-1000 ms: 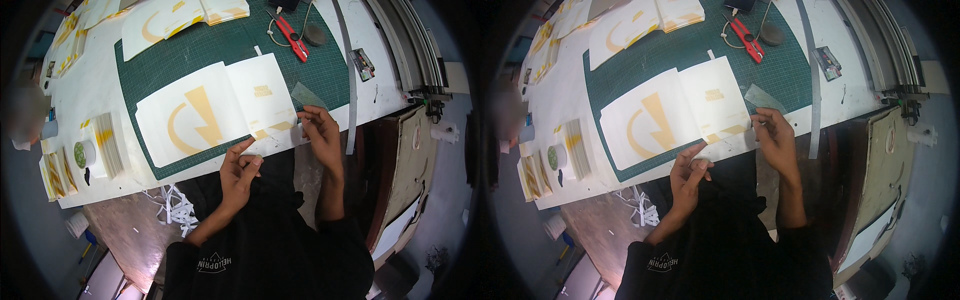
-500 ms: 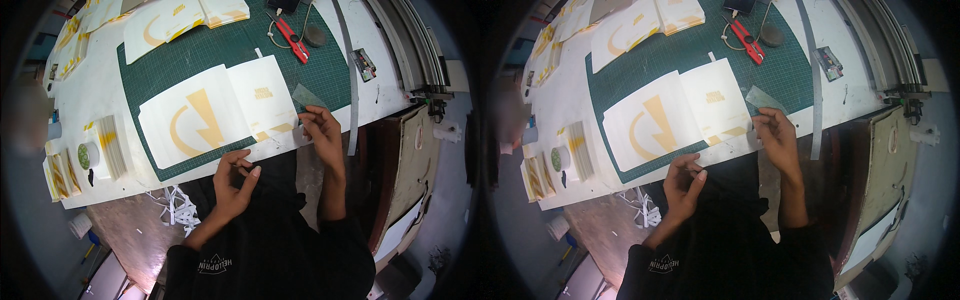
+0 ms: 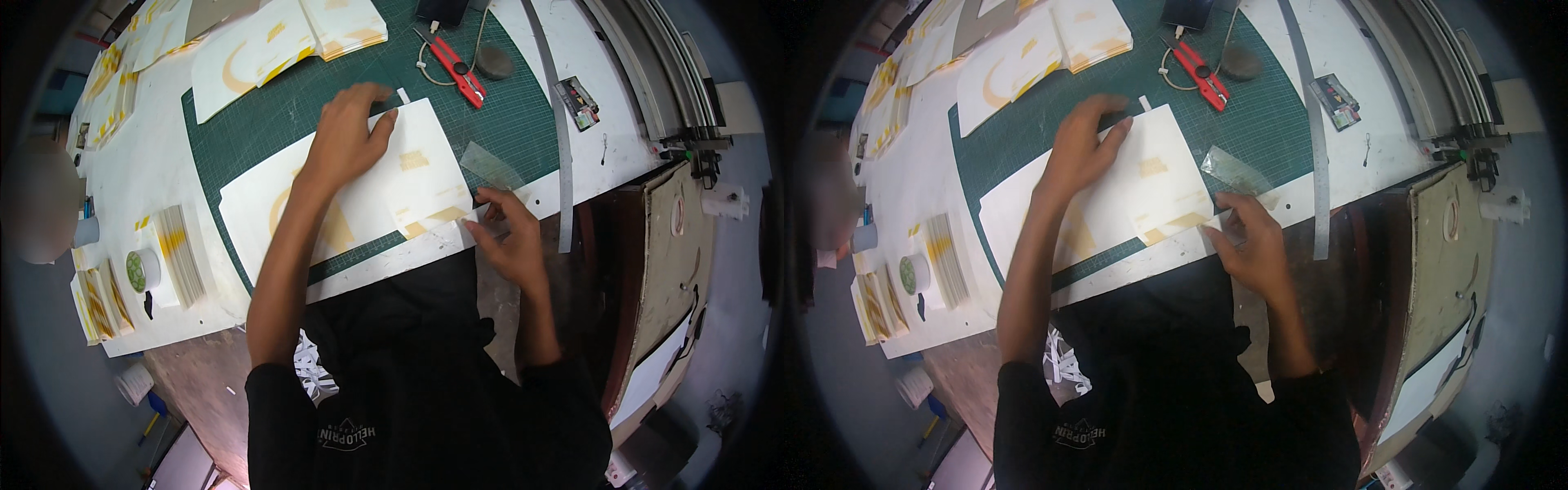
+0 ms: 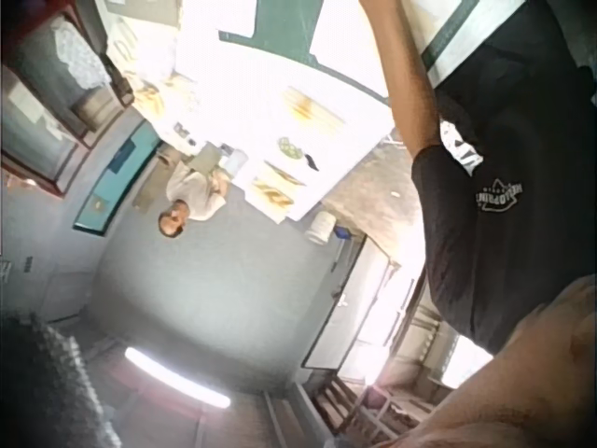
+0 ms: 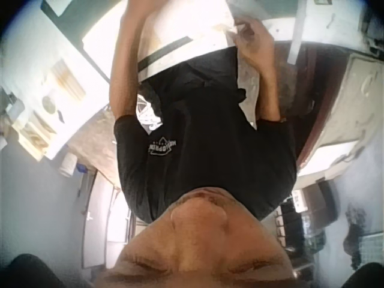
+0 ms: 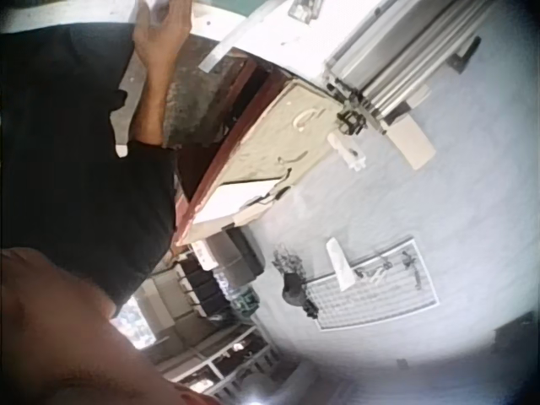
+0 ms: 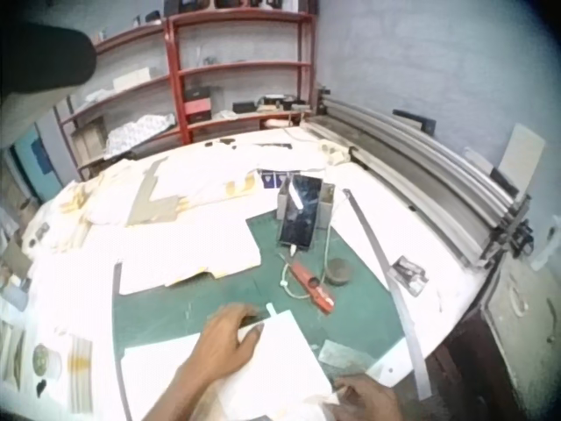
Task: The person assembles a book by placing a printed cover sheet over a folded booklet, aligning the edges, and smoothing the surface. They repeatedly open and close the assembled book to check the fit and alignment of the cover and pages.
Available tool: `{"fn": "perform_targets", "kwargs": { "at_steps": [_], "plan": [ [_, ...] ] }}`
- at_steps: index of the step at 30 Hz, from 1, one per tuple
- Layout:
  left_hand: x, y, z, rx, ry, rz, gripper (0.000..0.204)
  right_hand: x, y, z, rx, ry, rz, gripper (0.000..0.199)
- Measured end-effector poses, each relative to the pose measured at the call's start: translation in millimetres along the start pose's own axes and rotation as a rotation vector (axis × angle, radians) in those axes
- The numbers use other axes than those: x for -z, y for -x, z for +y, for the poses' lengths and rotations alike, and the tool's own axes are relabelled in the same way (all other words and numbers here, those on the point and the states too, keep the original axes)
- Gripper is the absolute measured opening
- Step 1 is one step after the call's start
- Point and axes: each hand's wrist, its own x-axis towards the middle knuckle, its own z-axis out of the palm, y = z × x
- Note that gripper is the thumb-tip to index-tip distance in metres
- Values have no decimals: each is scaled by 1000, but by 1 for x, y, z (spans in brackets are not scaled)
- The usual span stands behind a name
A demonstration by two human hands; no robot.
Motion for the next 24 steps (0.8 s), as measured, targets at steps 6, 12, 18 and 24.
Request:
{"fn": "perform_targets", "kwargs": {
  "at_steps": [6, 12, 18, 24],
  "plan": [
    [-14, -39, -9, -10, 1, -190, 32, 8, -10, 21, 349, 311, -20, 49],
    [-9, -48, 6, 71, -30, -308, 36, 10, -19, 31, 496, 336, -10, 47],
    [-12, -50, -4, 60, -36, -287, 38, 8, -20, 33, 580, 372, 11, 40],
    [-13, -52, -2, 57, -68, -310, 39, 8, -22, 33, 623, 391, 17, 37]
  ]
}}
